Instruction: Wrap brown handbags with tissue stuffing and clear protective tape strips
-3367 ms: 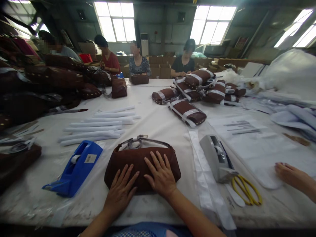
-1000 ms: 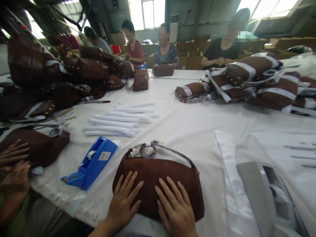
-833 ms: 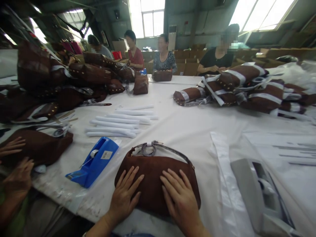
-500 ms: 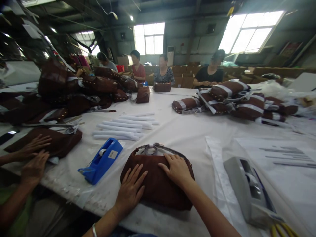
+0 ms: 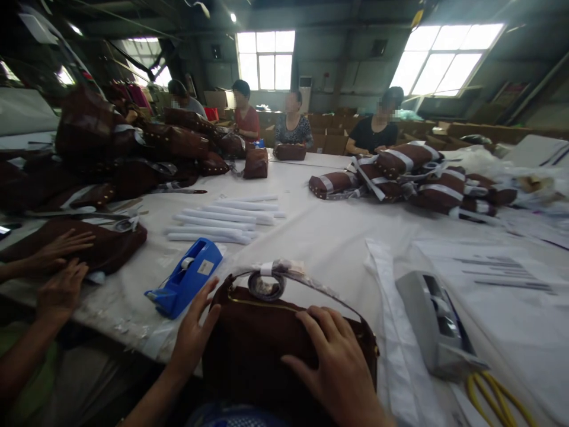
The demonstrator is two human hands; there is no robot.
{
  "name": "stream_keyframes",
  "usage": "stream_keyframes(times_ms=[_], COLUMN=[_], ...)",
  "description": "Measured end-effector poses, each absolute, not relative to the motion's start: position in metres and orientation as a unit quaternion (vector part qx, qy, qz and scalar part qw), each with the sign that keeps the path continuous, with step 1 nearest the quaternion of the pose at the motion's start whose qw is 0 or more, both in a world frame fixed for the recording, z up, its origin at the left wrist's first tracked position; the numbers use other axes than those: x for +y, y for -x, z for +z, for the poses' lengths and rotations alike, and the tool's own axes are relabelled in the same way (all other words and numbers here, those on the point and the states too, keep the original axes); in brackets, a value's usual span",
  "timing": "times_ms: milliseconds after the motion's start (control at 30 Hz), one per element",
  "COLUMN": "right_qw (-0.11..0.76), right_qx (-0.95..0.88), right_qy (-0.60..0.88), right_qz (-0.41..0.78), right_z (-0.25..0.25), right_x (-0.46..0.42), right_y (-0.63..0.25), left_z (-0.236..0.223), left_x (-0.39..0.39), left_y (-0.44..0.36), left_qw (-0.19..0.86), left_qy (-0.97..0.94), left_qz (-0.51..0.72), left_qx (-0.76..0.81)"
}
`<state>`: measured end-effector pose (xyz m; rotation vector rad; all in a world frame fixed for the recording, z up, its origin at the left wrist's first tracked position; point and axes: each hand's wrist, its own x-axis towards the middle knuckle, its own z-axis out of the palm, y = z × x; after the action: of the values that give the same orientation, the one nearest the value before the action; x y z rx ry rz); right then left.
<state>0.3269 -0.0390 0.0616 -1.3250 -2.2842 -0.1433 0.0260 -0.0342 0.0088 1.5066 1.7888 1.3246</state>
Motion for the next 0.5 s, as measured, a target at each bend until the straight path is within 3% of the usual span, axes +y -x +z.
stream_keyframes(times_ms=[100, 167, 367, 500], right_qw=[0.275, 0.286, 0.344, 0.303], right_qx=[-0.836, -0.835, -0.874, -0.902], right_qy=[0.468, 0.462, 0.343, 0.294], right_qz=[-0.08, -0.09, -0.02, 0.092], right_z=[0.064, 0.066, 0.092, 0.111], right_x=[-0.046, -0.048, -0.045, -0.036], right_y=[-0.328, -0.331, -0.319, -0.287], left_z=[0.035, 0.043, 0.035, 0.046], left_x=[-0.012, -0.01, -0.024, -0.024], left_y=[-0.023, -0.025, -0.038, -0.045], left_qw=[0.381, 0.428, 0.428, 0.413], left_qy=[-0.487, -0.443, -0.421, -0.466], left_qz=[0.481, 0.516, 0.597, 0.581], left_qx=[0.622, 0.596, 0.532, 0.524])
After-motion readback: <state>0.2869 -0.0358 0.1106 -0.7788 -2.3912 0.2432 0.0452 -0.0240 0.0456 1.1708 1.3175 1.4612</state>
